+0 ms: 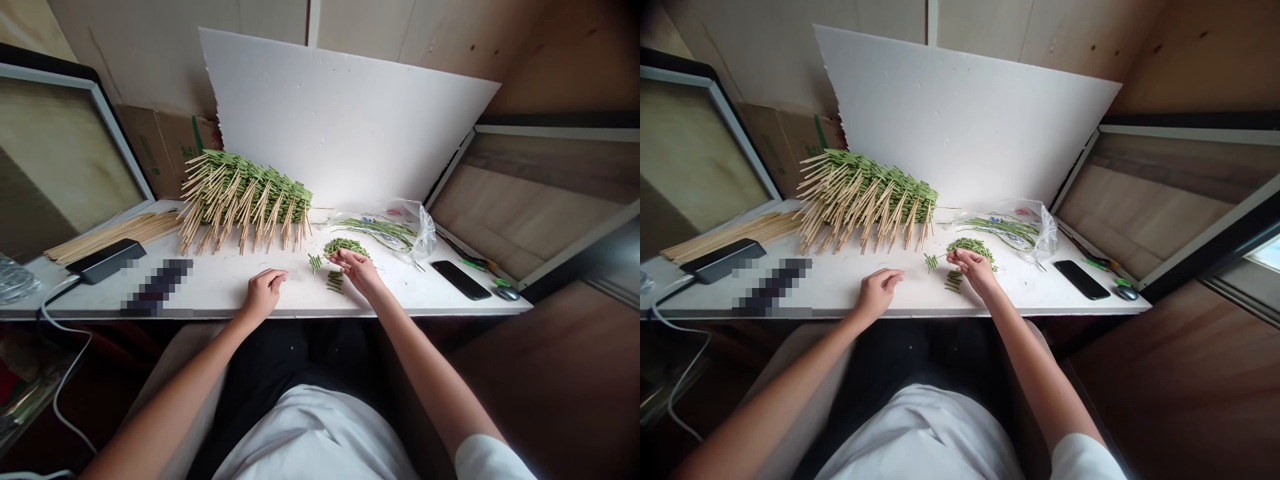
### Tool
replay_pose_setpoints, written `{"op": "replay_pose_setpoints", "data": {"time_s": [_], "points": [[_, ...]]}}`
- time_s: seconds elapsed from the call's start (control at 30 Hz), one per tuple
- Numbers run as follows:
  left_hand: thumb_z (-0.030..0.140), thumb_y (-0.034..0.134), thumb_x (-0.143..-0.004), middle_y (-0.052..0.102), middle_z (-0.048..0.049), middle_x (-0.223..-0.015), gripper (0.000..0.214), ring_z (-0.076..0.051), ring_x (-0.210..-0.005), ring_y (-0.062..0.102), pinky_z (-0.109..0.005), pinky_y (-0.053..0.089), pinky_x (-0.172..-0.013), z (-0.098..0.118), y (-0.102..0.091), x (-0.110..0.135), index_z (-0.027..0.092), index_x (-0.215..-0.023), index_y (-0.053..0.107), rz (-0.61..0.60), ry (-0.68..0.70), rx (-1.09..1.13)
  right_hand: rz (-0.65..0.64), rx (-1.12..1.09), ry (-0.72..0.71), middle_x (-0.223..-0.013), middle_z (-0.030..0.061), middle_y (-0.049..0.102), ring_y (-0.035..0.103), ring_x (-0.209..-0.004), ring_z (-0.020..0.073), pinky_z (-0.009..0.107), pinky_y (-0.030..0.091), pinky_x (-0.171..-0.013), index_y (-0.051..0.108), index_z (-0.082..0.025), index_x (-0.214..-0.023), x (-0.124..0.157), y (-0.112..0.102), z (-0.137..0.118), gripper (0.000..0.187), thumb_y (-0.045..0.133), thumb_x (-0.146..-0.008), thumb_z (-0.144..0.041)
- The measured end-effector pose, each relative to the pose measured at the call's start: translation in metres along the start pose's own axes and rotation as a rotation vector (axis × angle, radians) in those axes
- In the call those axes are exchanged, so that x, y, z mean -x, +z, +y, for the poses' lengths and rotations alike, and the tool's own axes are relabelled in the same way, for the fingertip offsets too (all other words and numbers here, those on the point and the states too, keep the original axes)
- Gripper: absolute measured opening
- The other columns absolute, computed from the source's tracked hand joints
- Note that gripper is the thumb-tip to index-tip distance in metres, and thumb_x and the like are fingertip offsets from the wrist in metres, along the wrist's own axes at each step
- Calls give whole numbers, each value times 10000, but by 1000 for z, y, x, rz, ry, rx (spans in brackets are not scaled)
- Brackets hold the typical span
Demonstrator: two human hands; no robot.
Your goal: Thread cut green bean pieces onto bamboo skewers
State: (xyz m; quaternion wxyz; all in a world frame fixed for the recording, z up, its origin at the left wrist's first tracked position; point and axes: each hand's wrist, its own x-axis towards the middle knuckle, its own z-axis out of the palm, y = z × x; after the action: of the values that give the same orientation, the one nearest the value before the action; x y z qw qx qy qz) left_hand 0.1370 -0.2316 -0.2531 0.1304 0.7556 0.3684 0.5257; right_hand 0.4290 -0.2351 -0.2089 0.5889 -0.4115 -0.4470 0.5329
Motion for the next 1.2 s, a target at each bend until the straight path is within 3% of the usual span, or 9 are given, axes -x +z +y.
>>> {"op": "replay_pose_setpoints", "data": {"time_s": [0.2,1.2], "points": [[144,587,-970,796,-76,-909,201,-214,-822,745,-310,583,-752,-2,1,1,186,-994,783,-4,-6,-5,9,2,7,-1085,91,812,743,-1125,276,251,578,-657,798,-223,-985,1,5,0,403,865,-756,-548],[131,582,-967,799,-75,-905,208,-214,-815,749,-318,589,-760,0,1,0,189,-973,782,-6,0,-8,54,-3,-18,-1051,71,814,742,-1113,260,242,536,-637,791,-242,-936,2,7,3,358,886,-734,-522]]}}
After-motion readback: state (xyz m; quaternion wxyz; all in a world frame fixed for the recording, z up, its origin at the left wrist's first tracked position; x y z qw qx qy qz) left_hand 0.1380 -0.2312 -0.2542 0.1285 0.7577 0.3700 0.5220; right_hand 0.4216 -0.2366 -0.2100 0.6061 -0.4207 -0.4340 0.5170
